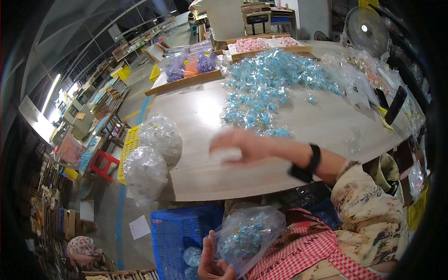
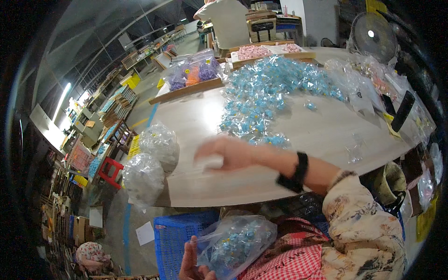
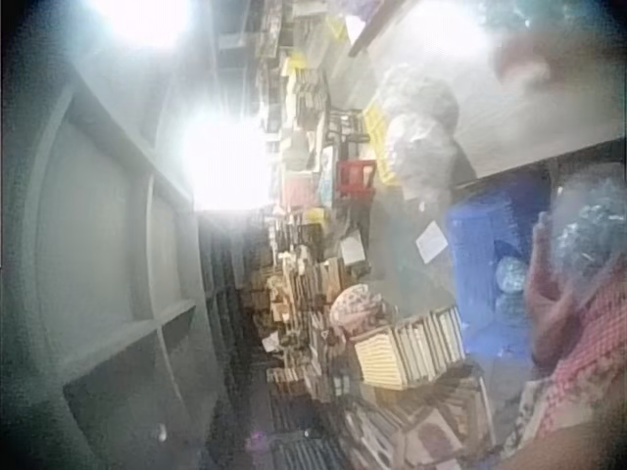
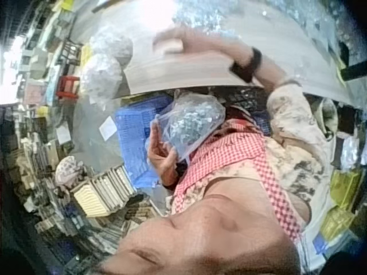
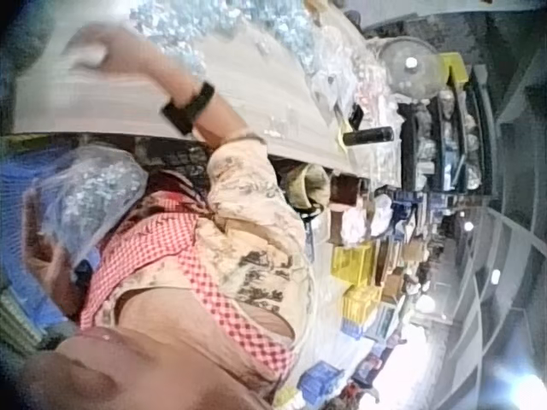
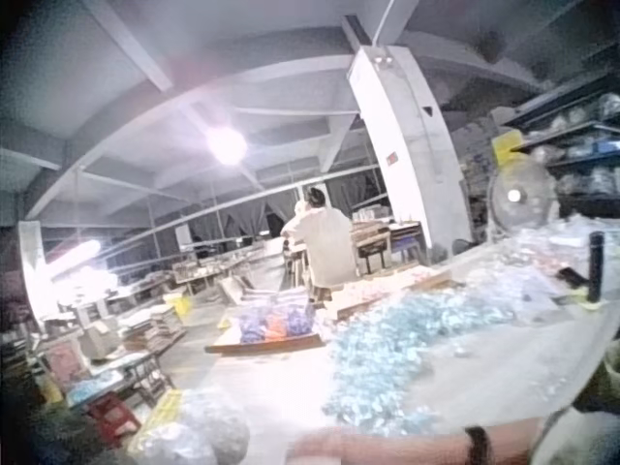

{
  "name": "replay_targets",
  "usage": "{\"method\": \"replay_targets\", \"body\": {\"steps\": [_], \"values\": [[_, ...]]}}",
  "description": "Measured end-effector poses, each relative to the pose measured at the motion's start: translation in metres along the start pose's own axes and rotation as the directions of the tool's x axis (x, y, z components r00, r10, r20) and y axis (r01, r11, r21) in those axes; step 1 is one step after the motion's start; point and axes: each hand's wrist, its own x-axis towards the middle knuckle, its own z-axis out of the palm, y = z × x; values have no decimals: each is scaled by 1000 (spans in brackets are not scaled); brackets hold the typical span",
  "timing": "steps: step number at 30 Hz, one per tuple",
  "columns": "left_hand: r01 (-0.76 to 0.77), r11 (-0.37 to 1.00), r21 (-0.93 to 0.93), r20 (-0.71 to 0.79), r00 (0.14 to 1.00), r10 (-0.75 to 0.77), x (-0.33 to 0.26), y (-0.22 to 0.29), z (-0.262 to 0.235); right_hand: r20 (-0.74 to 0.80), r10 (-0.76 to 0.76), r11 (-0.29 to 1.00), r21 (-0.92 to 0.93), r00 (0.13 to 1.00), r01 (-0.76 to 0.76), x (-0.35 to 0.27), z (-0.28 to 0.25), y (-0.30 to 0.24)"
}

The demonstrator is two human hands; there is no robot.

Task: Sorting and packing small blue packaged items into a plastic bag.

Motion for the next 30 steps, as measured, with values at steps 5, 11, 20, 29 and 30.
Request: {"method": "replay_targets", "body": {"steps": [5,11,20,29,30], "values": [[-165,945,283,125,983,134,-2,-30,-33,-98,832,350,-669,546,-655,-49,-35,122],[-44,980,194,21,999,41,2,-12,-12,-74,821,403,-625,565,-668,-137,-30,105],[-5,986,167,84,996,-9,10,-6,-12,-159,797,337,-684,583,-647,-202,-85,70],[-53,937,346,110,994,16,3,-14,-10,53,722,523,-695,690,-494,-171,-53,54],[-55,930,363,95,995,22,4,-14,-7,46,724,518,-695,688,-499,-175,-55,59]]}}
